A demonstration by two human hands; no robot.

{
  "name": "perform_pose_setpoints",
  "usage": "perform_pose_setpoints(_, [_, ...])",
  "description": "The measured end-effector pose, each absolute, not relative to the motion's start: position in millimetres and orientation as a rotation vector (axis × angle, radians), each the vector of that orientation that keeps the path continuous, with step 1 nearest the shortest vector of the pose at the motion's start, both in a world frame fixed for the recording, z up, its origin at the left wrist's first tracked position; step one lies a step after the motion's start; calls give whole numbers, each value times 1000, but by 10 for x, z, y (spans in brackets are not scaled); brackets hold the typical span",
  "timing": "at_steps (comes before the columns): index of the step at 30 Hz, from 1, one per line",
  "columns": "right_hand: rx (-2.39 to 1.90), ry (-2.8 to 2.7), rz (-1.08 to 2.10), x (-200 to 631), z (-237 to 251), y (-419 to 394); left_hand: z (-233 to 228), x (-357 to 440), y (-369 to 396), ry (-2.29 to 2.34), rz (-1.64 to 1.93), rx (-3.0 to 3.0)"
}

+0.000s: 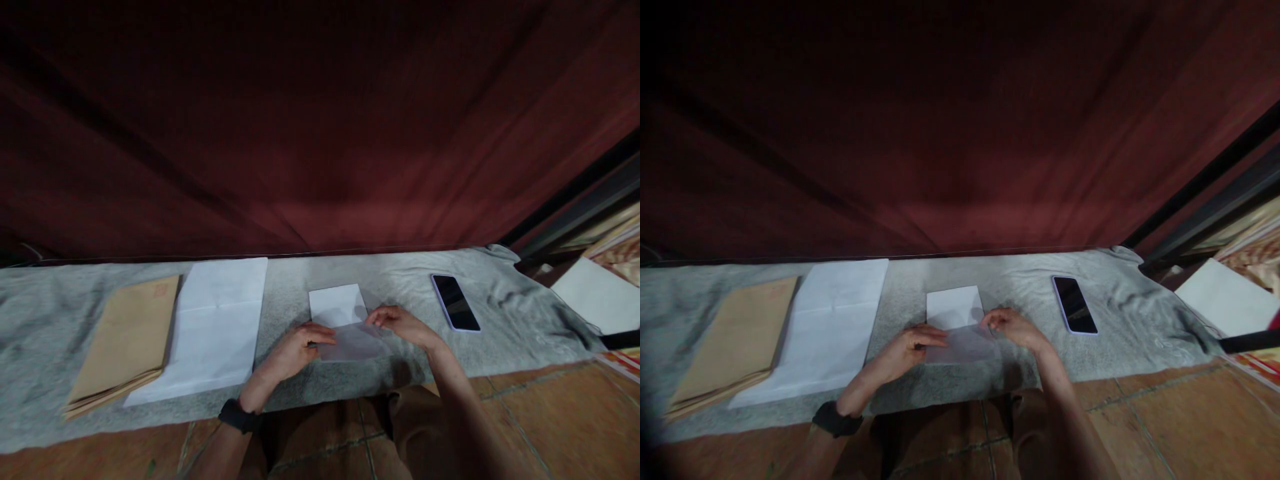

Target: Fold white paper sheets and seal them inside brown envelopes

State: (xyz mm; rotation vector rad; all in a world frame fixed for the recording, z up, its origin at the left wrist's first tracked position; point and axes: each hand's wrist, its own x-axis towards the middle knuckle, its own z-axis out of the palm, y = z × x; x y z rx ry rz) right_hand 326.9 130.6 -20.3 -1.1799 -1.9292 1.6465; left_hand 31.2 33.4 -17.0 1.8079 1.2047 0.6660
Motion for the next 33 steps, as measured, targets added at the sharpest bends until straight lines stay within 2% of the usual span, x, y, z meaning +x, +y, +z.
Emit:
perform_pose_setpoints(5, [-1154, -2012, 1244, 2966, -260, 1215, -296, 280, 267, 1221, 560, 1986])
perform_pose_setpoints(10, [-793, -2419, 960, 2438, -357, 899, -308, 224, 217, 1215, 611, 1989])
perform_pose_setpoints(15, [-827, -2703, 569, 2227, -457, 782, -224, 207, 213, 1203, 591, 1972])
perform_pose_setpoints(33, [-1272, -2689, 104, 2423, -677, 1309, -275, 226, 132, 1277, 584, 2051])
